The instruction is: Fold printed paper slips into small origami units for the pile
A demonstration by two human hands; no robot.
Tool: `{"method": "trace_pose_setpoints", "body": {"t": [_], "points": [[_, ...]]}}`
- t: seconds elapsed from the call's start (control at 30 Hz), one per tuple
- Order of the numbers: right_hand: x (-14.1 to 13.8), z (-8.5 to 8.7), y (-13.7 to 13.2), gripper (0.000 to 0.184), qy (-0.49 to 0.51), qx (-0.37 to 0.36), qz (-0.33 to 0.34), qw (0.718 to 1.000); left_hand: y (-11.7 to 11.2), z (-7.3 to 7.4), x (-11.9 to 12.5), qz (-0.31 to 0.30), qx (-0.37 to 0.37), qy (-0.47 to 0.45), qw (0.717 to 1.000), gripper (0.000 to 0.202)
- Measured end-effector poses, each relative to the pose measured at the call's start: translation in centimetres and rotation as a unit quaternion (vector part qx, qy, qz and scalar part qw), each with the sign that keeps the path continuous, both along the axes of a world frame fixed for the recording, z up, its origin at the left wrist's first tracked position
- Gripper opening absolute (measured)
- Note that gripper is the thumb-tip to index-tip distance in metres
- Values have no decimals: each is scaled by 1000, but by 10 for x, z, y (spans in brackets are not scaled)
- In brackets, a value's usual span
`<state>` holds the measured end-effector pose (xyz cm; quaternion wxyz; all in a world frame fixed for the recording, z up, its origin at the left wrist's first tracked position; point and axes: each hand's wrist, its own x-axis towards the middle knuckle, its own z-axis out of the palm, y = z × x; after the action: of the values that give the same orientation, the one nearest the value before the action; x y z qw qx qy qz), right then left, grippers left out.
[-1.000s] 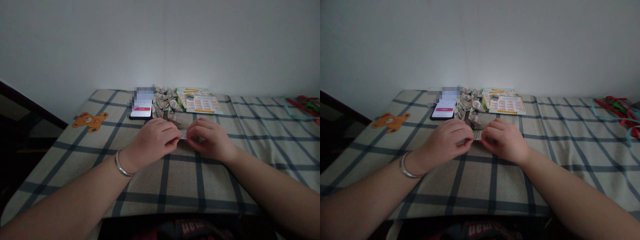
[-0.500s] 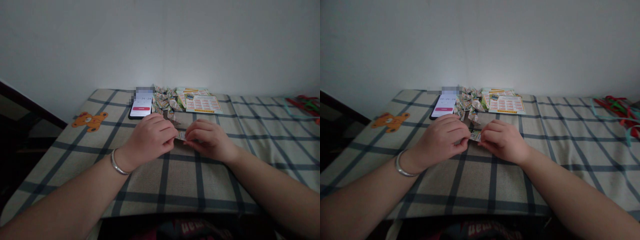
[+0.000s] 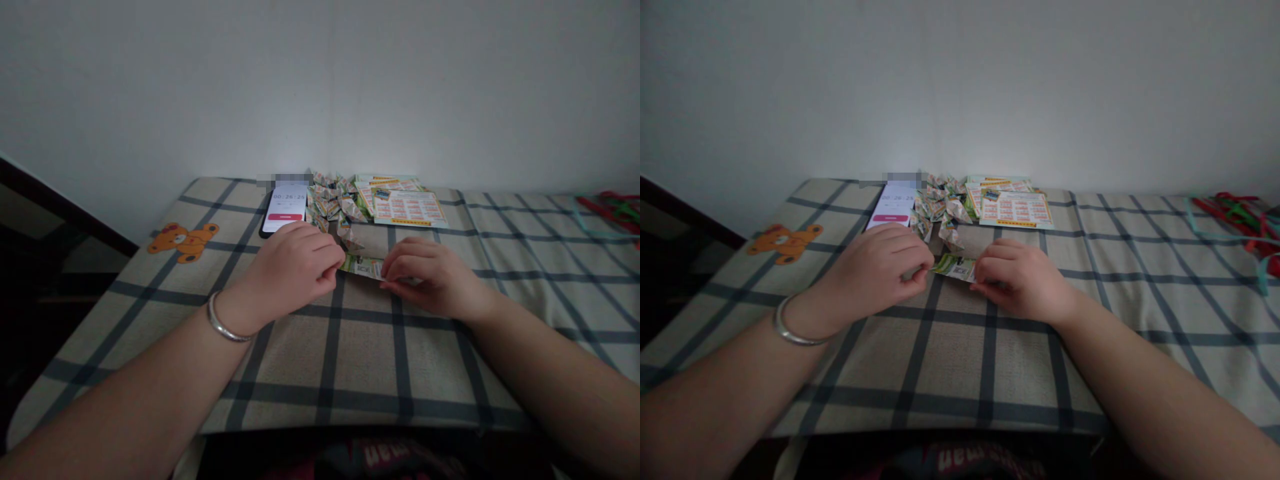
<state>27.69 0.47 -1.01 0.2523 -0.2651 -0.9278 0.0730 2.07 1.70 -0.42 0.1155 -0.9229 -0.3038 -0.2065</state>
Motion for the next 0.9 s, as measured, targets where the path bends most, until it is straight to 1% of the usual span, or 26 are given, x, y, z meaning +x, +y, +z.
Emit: {"method": "trace_pose_setpoints", "body": {"t": [0.1,0.2,0.33,0.4,0.47,0.53,0.7,0.8,0.9], "points": [[0,1,-1,8,-30,-26,2,999,0,-1,0,-7,-24,18,1000,7],[-1,1,-2,8,-40,-40,-3,998,0,-1,1,-7,-45,29,999,8],[-1,0,-2,8,-60,-40,-17,997,-2,-1,2,5,-98,27,995,8],[-2,-2,-2,12,-84,-32,-22,996,-3,-2,2,-5,-128,20,992,6],[-2,-3,-3,15,-105,-28,-24,994,-3,-4,2,-22,-142,25,989,9],[-2,-4,-3,15,-114,-31,-24,993,-3,-7,2,-34,-139,40,989,12],[-2,-1,-4,7,-114,-76,-21,990,-1,-9,2,-38,-104,60,992,6],[1,4,-3,14,-121,-99,-29,987,-1,-7,3,-37,-96,66,993,6],[7,7,-1,19,-124,-96,-35,987,-2,-5,4,-33,-89,68,993,7]]}}
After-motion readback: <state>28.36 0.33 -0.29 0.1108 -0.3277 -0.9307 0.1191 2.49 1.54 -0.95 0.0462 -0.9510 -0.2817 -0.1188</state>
